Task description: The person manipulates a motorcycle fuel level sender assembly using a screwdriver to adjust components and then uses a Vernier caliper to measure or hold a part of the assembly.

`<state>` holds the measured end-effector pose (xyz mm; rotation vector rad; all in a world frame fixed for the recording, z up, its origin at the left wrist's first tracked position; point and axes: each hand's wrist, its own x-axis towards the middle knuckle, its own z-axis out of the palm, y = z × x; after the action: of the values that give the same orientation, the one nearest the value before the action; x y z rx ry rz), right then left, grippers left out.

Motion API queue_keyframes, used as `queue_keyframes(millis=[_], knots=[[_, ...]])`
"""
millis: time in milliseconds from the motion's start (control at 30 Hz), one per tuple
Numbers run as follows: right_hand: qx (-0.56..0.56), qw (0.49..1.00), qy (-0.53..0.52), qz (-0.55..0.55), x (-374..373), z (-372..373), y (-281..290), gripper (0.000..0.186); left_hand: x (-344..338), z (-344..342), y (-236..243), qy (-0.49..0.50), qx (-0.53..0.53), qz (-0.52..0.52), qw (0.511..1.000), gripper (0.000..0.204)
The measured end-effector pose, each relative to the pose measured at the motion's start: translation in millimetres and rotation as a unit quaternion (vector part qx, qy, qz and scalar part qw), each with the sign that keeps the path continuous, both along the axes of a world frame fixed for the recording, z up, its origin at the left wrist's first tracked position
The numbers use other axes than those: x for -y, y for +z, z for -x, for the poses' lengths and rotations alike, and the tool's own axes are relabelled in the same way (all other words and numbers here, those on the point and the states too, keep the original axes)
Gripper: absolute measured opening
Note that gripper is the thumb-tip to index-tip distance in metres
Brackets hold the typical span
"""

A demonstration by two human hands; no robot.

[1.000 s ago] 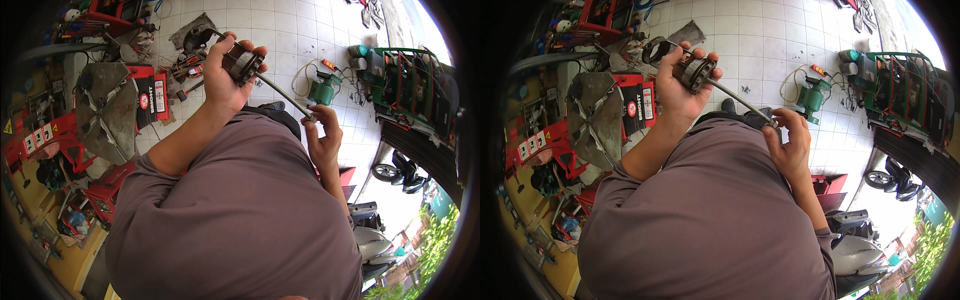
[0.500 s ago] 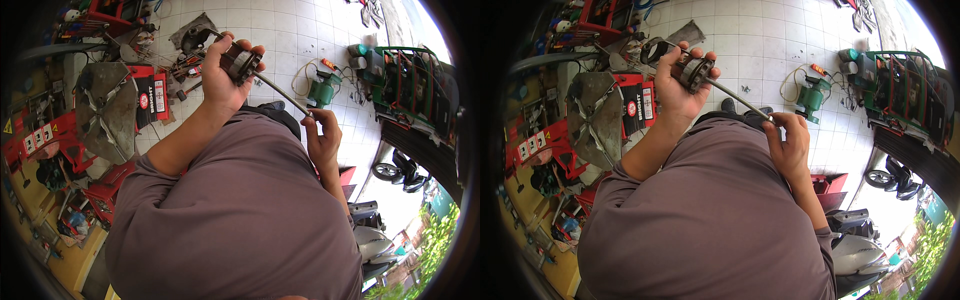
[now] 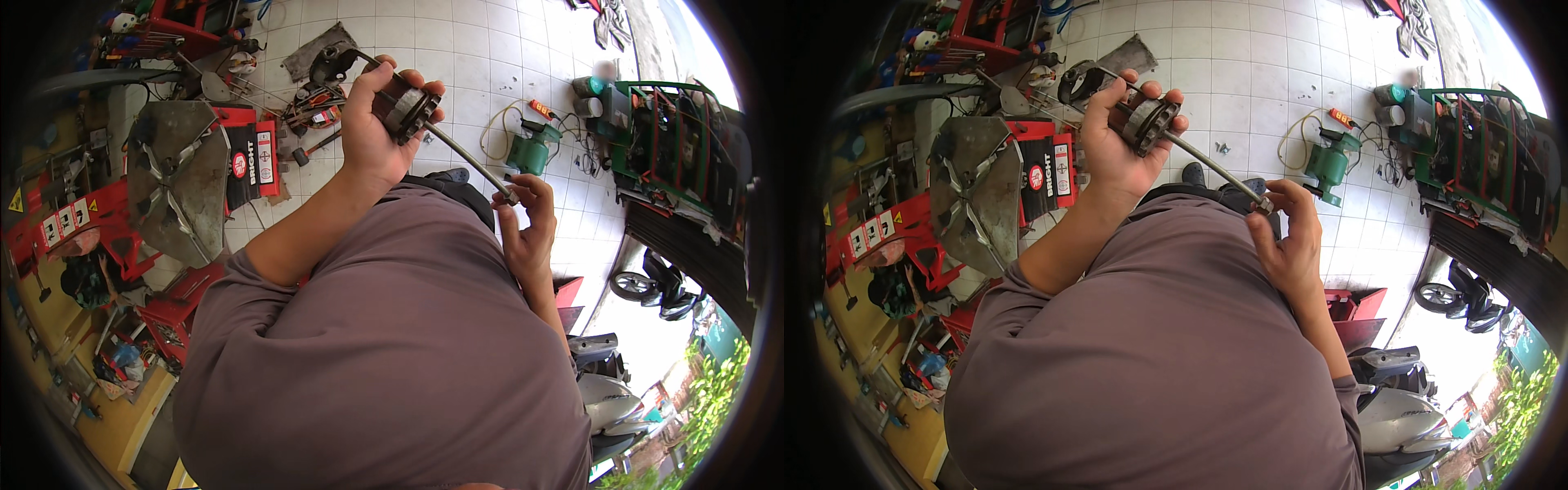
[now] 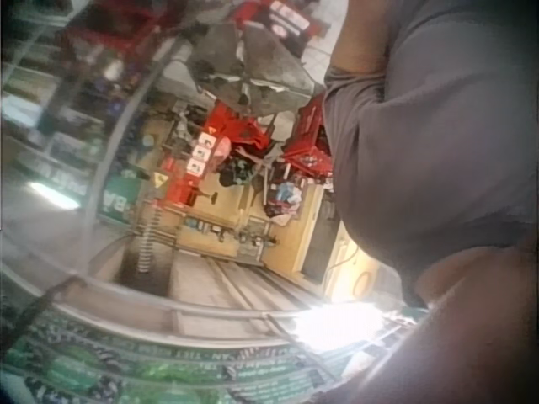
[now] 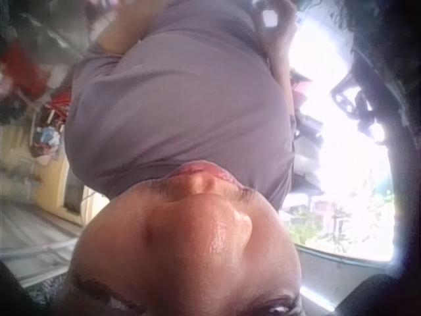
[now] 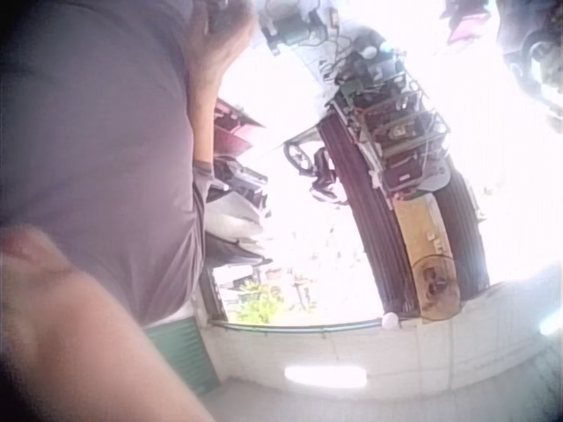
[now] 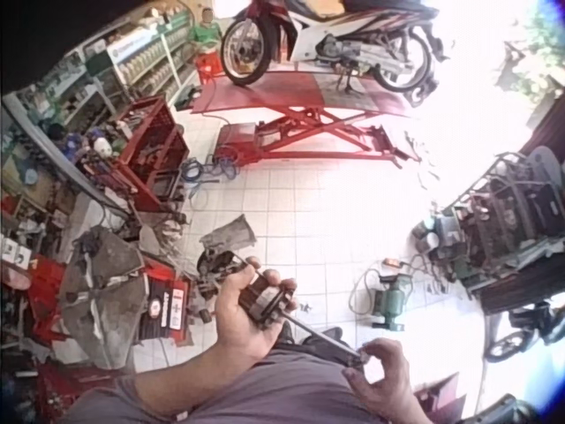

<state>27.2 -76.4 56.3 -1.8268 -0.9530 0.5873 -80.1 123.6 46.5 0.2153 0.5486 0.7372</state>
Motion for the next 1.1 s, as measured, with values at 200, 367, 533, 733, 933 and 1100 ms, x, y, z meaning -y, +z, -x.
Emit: queue_keyframes(millis=[200, 367, 533, 733, 933, 1100], knots=[[0.110, 0.988, 0.081, 0.075, 7.8, -13.9, -8.3, 0.024, -0.1, -0.3, 0.1, -0.003, -0.002, -0.004, 1.000, 0.012], [0.018, 1.000, 0.014, -0.001, -1.9, -2.0, 1.0, 0.021, 1.9, -1.2, 0.8, 0.001, -0.014, -0.007, 1.000, 0.013], [0.067, 0.991, 0.064, 0.097, 11.2, -14.3, -11.1, 0.023, 1.5, -0.3, 0.0, 0.000, 0.000, -0.007, 1.000, 0.013], [-0.002, 1.000, -0.008, 0.014, 4.7, -1.0, -4.3, 0.021, 5.3, -3.8, -0.6, -0.007, -0.007, -0.007, 1.000, 0.012], [0.043, 0.998, 0.030, 0.045, 12.3, -10.0, -7.6, 0.027, 7.9, -3.3, -0.6, -0.001, -0.018, 0.007, 1.000, 0.013], [0.037, 0.999, -0.019, 0.006, 9.7, -1.1, -9.7, 0.030, 6.9, -2.5, 1.6, 0.007, -0.017, -0.002, 1.000, 0.013]])
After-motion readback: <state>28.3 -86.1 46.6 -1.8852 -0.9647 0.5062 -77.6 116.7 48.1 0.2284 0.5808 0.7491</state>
